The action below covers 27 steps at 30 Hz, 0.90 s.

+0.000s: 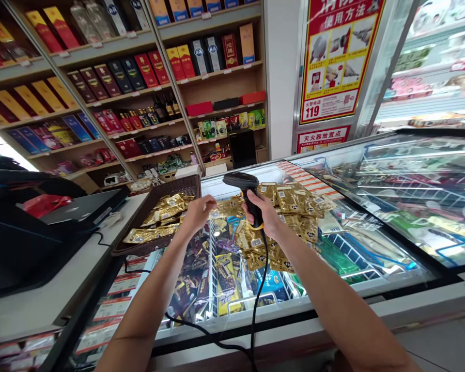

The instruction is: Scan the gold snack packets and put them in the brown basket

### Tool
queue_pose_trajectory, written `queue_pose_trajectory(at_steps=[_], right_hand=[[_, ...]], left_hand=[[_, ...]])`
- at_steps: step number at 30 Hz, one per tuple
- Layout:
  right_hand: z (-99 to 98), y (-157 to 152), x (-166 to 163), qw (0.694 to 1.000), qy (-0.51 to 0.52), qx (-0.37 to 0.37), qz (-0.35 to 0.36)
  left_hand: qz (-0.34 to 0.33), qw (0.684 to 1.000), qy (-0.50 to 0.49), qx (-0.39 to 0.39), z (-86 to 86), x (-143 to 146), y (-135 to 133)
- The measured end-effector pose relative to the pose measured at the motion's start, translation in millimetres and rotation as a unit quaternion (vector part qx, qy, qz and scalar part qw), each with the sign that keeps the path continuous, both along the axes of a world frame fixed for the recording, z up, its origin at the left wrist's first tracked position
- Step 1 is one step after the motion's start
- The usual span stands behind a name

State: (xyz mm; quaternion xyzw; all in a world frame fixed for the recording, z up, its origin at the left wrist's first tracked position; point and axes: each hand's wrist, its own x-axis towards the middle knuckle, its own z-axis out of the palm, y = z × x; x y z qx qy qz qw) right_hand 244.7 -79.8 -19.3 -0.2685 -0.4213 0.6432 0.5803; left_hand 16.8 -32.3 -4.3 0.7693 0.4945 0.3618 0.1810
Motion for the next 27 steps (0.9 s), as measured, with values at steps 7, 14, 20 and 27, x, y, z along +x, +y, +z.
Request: queue_pose_trajectory(at_steps=[7, 14, 20, 27], right_hand=[[-2.6, -3, -3, 0.999, -0.017, 0.018, 0.034], [-8.5, -15, -18, 0.991, -0.088, 0.041, 0.091], [-14.8, -23, -31, 0.981, -0.137, 0.061, 0.122], [-20.6, -21, -35, 0.987, -0.108, 0.051, 0.109]], left_hand=[[0.105, 0.94, -0.323, -0.001, 24.6, -37, 16], [0.152, 0.913, -0.379, -0.015, 25.5, -58, 27], [0.149, 0.915, -0.373, -0.033, 25.5, -52, 24], [0.145, 0.917, -0.37, -0.028, 26.9, -50, 22]])
